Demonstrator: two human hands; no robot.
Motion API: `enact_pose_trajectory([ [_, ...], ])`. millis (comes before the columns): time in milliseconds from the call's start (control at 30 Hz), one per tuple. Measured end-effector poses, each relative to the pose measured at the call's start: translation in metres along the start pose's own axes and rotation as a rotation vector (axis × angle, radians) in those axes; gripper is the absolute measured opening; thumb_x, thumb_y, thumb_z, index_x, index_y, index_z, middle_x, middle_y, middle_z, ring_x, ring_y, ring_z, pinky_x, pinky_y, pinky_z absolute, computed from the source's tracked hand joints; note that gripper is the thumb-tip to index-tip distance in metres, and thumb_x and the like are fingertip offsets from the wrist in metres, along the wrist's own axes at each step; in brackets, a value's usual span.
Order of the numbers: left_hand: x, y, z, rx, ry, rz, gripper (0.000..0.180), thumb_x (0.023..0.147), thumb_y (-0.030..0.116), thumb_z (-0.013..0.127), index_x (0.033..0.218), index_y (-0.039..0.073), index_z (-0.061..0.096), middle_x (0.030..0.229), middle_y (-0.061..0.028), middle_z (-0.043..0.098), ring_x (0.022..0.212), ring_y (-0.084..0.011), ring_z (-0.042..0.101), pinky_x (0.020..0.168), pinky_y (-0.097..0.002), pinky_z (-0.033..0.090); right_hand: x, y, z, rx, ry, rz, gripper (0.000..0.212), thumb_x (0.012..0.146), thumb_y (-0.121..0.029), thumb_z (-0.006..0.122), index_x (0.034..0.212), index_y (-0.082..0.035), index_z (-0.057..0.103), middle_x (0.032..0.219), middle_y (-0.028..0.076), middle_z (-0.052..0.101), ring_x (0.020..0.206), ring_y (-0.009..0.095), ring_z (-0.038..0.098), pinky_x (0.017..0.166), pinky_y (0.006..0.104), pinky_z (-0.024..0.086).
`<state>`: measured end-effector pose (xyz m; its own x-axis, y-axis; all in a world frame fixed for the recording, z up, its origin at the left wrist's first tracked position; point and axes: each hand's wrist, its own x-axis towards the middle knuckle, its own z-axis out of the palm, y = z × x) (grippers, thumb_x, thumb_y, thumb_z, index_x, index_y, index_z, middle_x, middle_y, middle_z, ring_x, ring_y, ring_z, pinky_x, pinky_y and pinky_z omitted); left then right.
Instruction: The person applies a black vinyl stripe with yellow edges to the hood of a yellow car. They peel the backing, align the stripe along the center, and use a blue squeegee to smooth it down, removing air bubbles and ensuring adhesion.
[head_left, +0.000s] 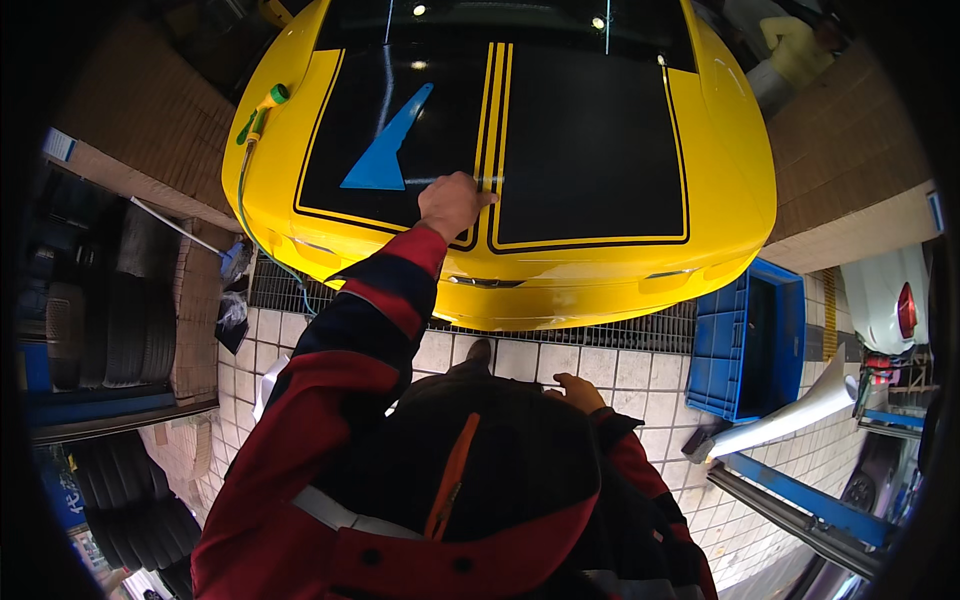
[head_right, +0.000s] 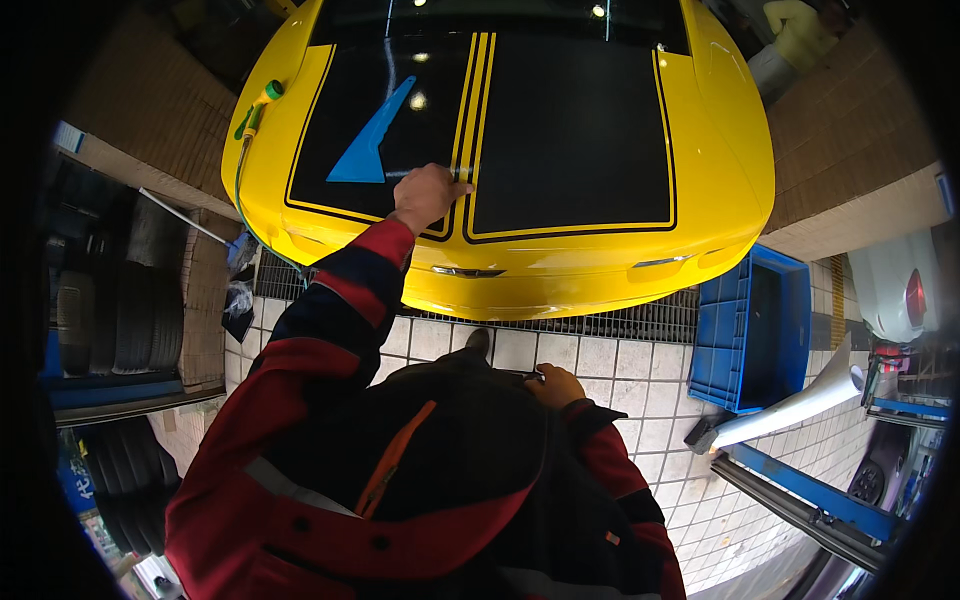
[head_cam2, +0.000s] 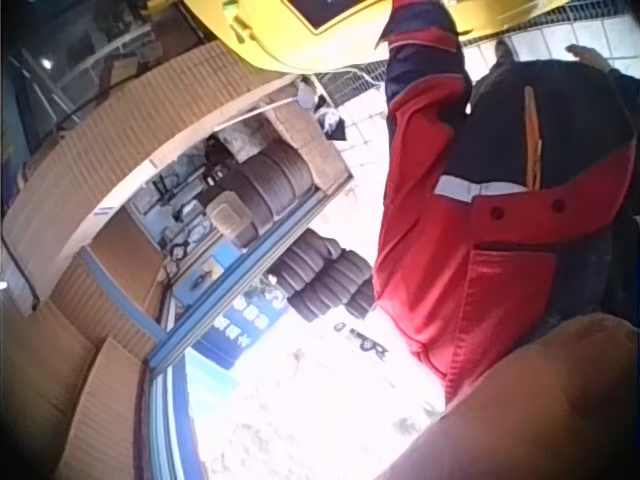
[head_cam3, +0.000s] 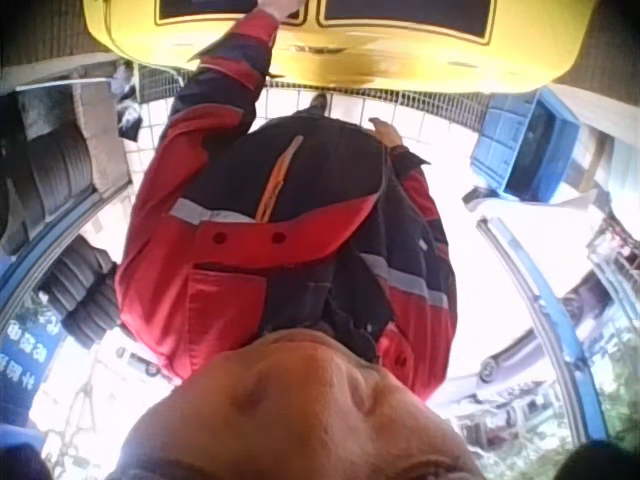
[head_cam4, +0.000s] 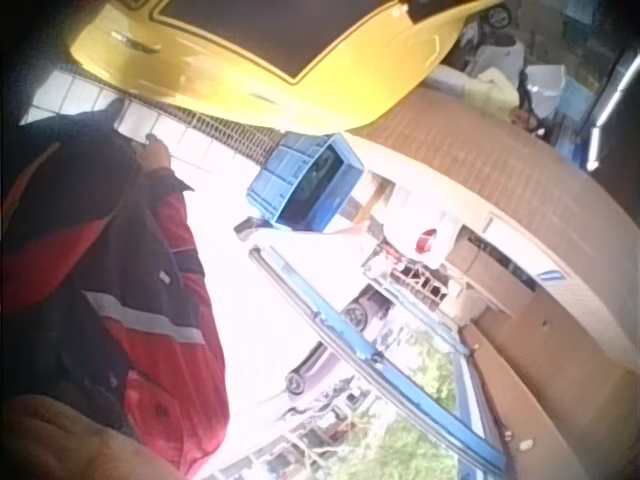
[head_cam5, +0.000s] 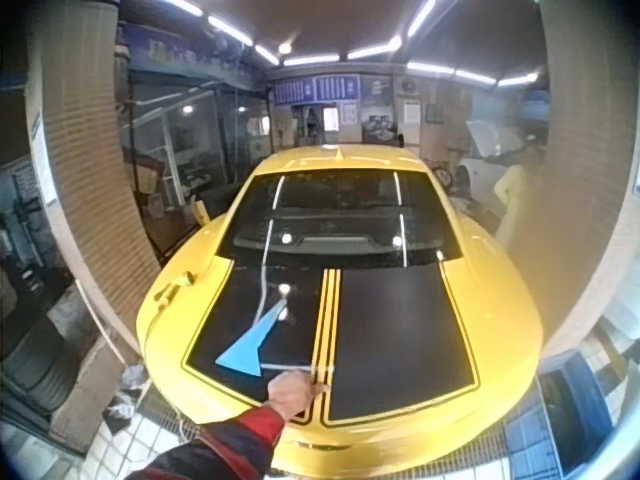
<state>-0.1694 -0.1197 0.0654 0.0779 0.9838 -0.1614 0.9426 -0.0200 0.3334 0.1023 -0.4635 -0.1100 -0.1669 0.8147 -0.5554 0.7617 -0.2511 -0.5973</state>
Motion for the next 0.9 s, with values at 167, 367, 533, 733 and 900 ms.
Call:
enact_pose_trajectory([
  [167, -0.023, -0.006, 0.009, 0.047, 0.054, 0.023, 0.053, 0.102, 0.059, 0.08, 0.092, 0.008, 0.085, 0.081, -0.0094, 0.079, 0.079, -0.0264, 0.08, 0.076, -0.0397, 0.063, -0.013, 0.018, 0.006, 0.05, 0.002, -0.023, 0.059, 0.103, -0.05, 0.073, 0.139, -0.004, 0.075, 0.126, 0.025, 0.081, 0.118, 0.043, 0.078, 0.103, 0.0511, 0.061],
  [367, -0.031, -0.009, 0.018, 0.021, 0.05, -0.014, 0.05, 0.104, 0.057, 0.078, 0.094, 0.009, 0.086, 0.082, -0.0086, 0.08, 0.077, -0.0261, 0.08, 0.075, -0.0403, 0.062, -0.023, 0.03, 0.008, 0.031, -0.031, -0.038, 0.059, 0.103, -0.05, 0.072, 0.14, -0.005, 0.075, 0.127, 0.024, 0.081, 0.116, 0.043, 0.078, 0.103, 0.0515, 0.061],
  [533, -0.046, -0.014, 0.027, 0.008, 0.089, 0.022, 0.049, 0.106, 0.054, 0.077, 0.097, 0.007, 0.086, 0.081, -0.0106, 0.081, 0.078, -0.03, 0.08, 0.08, -0.0448, 0.061, -0.033, 0.04, 0.014, 0.055, -0.024, -0.05, 0.063, 0.103, -0.051, 0.073, 0.144, -0.003, 0.072, 0.132, 0.024, 0.08, 0.123, 0.043, 0.076, 0.107, 0.0512, 0.059],
  [733, -0.061, -0.015, 0.035, -0.023, 0.104, -0.006, 0.046, 0.107, 0.053, 0.075, 0.1, 0.009, 0.085, 0.088, -0.0116, 0.083, 0.088, -0.0339, 0.081, 0.096, -0.0541, 0.055, -0.037, 0.047, 0.021, 0.055, -0.03, -0.028, 0.065, 0.103, -0.051, 0.074, 0.145, -0.002, 0.071, 0.136, 0.024, 0.078, 0.127, 0.042, 0.074, 0.109, 0.0508, 0.058],
  [900, -0.066, -0.018, 0.04, 0.007, 0.118, 0.001, 0.045, 0.107, 0.053, 0.075, 0.099, 0.01, 0.085, 0.088, -0.0109, 0.083, 0.09, -0.0345, 0.081, 0.096, -0.0545, 0.055, -0.036, 0.044, 0.019, 0.049, -0.043, -0.035, 0.062, 0.103, -0.05, 0.074, 0.144, -0.003, 0.072, 0.134, 0.023, 0.079, 0.125, 0.042, 0.075, 0.108, 0.0506, 0.059],
])
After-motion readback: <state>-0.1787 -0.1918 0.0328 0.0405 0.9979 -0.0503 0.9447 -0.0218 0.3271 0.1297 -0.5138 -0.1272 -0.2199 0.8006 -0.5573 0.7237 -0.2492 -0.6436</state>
